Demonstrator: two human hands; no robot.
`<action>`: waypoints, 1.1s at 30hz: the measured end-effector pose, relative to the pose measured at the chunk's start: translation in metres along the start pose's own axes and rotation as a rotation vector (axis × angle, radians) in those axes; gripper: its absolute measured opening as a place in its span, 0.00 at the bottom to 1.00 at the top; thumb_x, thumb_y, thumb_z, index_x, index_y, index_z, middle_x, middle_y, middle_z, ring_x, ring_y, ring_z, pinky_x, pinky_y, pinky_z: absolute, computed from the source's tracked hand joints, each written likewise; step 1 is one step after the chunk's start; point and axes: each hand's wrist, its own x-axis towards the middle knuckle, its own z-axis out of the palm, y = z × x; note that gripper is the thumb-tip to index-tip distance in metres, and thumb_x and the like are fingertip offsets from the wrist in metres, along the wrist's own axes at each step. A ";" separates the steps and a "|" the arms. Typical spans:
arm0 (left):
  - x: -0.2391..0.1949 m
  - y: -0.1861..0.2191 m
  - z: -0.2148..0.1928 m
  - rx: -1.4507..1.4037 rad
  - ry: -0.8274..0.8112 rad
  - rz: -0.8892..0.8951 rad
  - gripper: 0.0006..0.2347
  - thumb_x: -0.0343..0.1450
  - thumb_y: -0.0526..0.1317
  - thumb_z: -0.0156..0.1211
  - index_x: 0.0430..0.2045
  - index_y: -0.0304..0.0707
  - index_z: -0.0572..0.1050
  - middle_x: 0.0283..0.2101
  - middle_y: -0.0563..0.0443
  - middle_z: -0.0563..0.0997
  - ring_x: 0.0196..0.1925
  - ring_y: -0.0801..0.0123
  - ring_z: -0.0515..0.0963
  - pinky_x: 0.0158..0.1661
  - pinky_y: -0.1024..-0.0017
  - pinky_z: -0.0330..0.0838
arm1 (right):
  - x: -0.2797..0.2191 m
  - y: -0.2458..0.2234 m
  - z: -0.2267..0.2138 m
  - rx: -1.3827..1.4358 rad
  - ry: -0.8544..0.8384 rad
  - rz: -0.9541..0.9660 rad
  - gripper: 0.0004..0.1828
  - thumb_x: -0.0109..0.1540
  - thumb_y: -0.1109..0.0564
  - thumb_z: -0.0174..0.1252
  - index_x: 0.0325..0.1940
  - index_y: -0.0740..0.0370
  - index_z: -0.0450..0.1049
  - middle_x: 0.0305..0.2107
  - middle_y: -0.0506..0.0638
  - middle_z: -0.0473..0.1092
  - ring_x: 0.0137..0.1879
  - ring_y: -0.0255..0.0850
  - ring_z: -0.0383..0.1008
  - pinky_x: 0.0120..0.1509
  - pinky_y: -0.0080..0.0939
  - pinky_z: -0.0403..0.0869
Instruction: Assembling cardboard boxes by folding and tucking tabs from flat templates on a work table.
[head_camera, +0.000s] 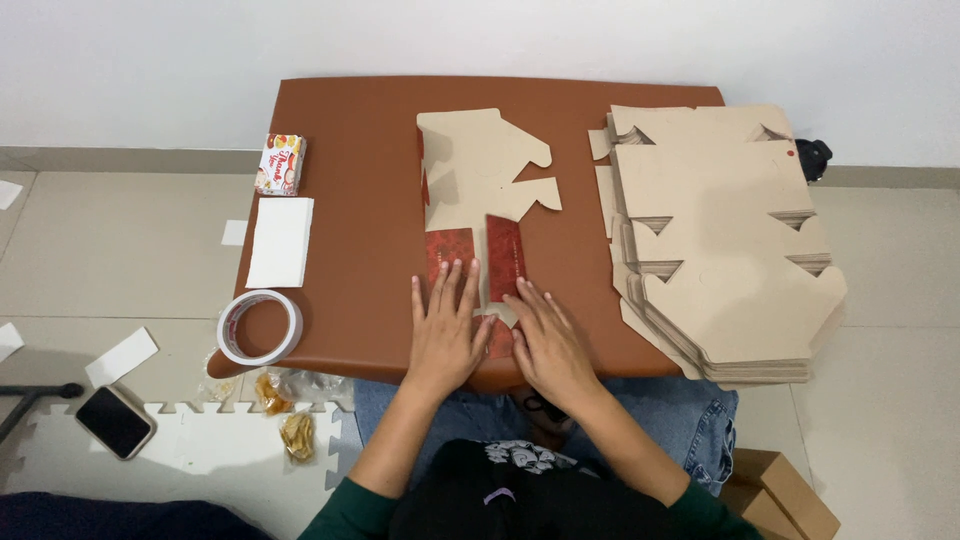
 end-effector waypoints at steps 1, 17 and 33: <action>0.000 0.001 -0.003 0.001 0.001 -0.002 0.31 0.75 0.53 0.47 0.74 0.46 0.48 0.71 0.39 0.59 0.76 0.50 0.53 0.69 0.37 0.33 | 0.001 0.001 0.001 0.001 0.000 -0.002 0.27 0.64 0.63 0.49 0.69 0.62 0.60 0.68 0.67 0.58 0.73 0.60 0.58 0.74 0.60 0.56; -0.001 0.000 -0.002 0.081 -0.056 0.026 0.23 0.75 0.53 0.43 0.68 0.62 0.62 0.72 0.53 0.61 0.76 0.48 0.51 0.67 0.32 0.33 | 0.091 0.064 0.035 -0.270 -0.016 0.150 0.26 0.62 0.58 0.50 0.66 0.63 0.65 0.55 0.61 0.68 0.64 0.53 0.69 0.67 0.50 0.66; 0.001 -0.001 -0.005 0.063 -0.064 0.035 0.23 0.75 0.53 0.44 0.68 0.60 0.62 0.72 0.52 0.61 0.75 0.46 0.51 0.66 0.32 0.34 | 0.095 0.053 0.036 -0.032 0.071 0.209 0.31 0.65 0.59 0.52 0.74 0.64 0.59 0.68 0.64 0.56 0.75 0.58 0.53 0.71 0.61 0.55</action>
